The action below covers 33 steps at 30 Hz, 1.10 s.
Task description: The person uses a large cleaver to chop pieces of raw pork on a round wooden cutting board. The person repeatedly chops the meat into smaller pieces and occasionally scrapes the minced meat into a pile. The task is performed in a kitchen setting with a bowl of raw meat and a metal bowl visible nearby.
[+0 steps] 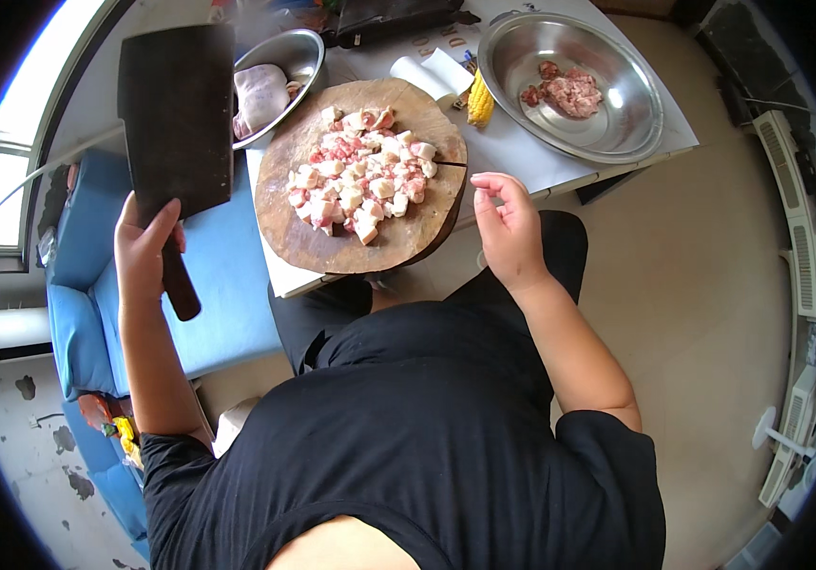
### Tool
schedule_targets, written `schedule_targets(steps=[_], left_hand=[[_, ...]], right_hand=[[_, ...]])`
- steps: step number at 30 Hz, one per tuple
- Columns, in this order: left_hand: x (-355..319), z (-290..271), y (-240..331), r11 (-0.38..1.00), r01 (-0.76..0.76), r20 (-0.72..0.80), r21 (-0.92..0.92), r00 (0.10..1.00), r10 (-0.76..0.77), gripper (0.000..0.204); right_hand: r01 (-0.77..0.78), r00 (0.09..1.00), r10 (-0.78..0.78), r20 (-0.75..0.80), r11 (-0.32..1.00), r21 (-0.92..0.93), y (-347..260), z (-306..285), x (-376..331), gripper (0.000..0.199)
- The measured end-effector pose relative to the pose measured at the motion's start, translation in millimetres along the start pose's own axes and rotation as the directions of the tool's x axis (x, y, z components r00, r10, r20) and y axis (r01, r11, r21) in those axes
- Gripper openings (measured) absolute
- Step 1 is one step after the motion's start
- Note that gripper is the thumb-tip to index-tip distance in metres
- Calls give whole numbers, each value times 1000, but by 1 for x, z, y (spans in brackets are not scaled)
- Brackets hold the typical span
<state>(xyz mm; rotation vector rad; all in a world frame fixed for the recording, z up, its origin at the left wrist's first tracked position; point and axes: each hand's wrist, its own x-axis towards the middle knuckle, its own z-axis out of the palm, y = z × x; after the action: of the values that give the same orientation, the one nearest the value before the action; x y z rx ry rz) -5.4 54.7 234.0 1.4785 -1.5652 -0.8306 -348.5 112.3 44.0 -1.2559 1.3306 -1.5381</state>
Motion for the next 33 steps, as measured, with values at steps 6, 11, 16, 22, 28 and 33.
schedule_targets(steps=[6, 11, 16, 22, 28, 33], left_hand=[[11, 27, -49, 908, 153, 254, 390, 930, -265, 21], [25, 35, -15, 812, -6, 312, 584, 925, -217, 22], [20, 22, 11, 921, 76, 42, 382, 994, -100, 19], [31, 44, -39, 735, -25, 282, 677, 932, -228, 29], [26, 33, 6, 862, 89, 85, 499, 985, -151, 22], [34, 42, -57, 686, -96, 266, 722, 953, -146, 28]], right_hand=[[68, 997, -70, -11, 986, -152, 18, 16, 14, 16], [177, 979, -196, -50, 950, -259, 5, 18, 28, 16], [184, 965, -232, -121, 930, -319, 8, 21, 37, 19], [176, 965, -229, -126, 927, -332, 34, 22, 25, 19], [57, 966, -162, -201, 894, -445, 61, -15, 20, 19], [72, 974, -191, -123, 773, -630, 96, -31, 16, 18]])
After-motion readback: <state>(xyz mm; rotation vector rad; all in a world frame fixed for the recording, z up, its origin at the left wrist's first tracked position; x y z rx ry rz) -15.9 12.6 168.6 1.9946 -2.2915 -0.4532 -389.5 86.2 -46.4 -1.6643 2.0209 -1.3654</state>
